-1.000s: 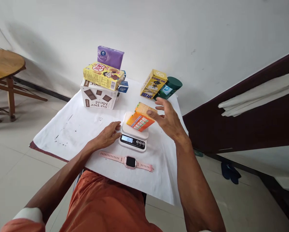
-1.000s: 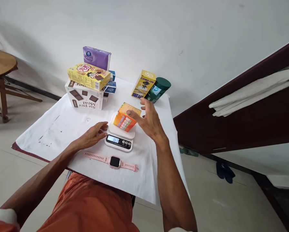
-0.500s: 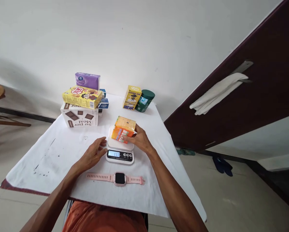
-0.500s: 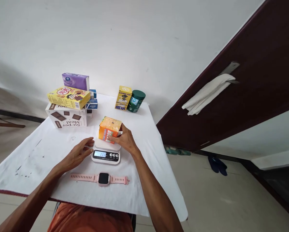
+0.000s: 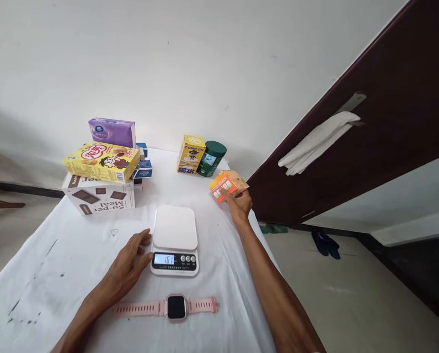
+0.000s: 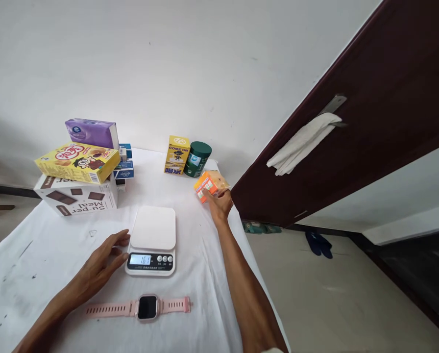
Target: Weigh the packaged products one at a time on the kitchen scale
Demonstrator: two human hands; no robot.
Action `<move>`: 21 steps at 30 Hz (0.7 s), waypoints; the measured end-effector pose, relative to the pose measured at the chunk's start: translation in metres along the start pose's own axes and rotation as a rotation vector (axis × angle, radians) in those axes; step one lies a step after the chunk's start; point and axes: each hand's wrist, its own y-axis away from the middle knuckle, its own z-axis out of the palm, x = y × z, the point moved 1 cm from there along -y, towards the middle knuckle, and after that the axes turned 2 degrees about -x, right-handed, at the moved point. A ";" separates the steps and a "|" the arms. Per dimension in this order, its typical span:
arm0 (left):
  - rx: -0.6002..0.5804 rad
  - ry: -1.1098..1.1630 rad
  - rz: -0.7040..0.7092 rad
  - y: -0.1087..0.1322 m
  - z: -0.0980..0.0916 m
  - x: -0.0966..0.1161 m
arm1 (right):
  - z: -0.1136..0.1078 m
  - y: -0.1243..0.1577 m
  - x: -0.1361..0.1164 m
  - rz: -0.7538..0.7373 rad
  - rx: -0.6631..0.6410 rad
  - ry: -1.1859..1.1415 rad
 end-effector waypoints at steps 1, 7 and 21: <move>0.004 -0.004 0.000 0.000 0.000 -0.001 | 0.004 -0.013 0.001 0.074 0.040 0.033; 0.007 0.018 0.017 -0.006 0.001 -0.012 | 0.038 -0.081 -0.005 0.244 0.148 0.107; -0.018 -0.004 0.000 -0.016 0.000 -0.006 | 0.081 -0.121 0.002 0.143 0.013 0.094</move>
